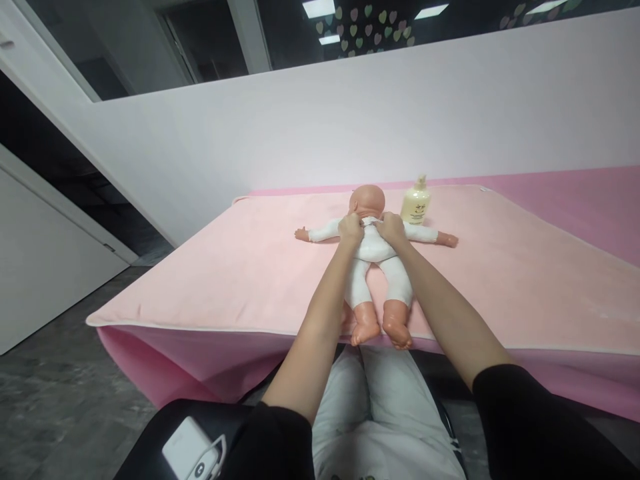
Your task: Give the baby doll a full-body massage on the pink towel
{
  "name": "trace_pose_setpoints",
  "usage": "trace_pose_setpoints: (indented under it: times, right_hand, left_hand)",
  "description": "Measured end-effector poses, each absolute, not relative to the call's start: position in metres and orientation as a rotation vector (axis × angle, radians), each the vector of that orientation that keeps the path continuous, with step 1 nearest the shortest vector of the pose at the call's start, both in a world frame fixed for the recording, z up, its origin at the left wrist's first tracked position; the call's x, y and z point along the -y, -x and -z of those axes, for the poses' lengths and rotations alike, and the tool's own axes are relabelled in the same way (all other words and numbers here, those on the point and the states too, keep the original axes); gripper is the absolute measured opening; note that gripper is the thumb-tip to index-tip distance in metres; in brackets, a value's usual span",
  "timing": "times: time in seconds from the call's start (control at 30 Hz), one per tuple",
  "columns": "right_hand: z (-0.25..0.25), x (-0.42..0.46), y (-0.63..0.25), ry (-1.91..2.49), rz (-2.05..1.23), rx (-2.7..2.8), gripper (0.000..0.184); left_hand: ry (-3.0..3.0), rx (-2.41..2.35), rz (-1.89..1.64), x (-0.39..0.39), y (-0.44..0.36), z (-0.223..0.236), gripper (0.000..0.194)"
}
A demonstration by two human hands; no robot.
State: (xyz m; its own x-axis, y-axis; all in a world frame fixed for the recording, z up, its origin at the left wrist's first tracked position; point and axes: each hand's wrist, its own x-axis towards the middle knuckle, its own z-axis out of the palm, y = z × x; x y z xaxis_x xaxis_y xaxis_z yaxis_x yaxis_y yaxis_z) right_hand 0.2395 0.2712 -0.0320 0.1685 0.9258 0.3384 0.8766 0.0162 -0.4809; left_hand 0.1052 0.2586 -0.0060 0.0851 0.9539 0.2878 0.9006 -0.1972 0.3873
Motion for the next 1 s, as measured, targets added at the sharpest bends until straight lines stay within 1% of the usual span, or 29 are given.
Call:
trace_pose_setpoints:
  times: [0.03, 0.13, 0.2, 0.43, 0.77, 1.0]
  right_hand:
    - [0.030, -0.270, -0.238, 1.874, -0.095, 1.714, 0.026]
    - [0.027, -0.268, -0.236, 1.922, -0.090, 1.704, 0.027]
    - [0.027, -0.267, -0.236, 1.920, -0.110, 1.677, 0.027]
    - [0.032, -0.268, -0.239, 1.848, -0.159, 1.613, 0.026]
    - [0.031, -0.267, -0.238, 1.837, -0.189, 1.588, 0.026]
    - [0.035, -0.267, -0.238, 1.815, -0.208, 1.564, 0.033]
  left_hand:
    - [-2.215, -1.933, -0.732, -0.258, -0.106, 0.006, 0.044]
    - [-2.182, -1.958, -0.689, -0.255, -0.108, 0.004, 0.028]
    - [-2.182, -1.960, -0.677, -0.253, -0.108, 0.004, 0.023]
    - [-2.193, -1.859, -0.922, -0.257, -0.104, 0.023, 0.025]
    - [-2.129, -1.784, -1.049, -0.262, -0.104, 0.030, 0.023]
    - [-2.021, -1.469, -1.300, -0.250, -0.090, 0.048, 0.035]
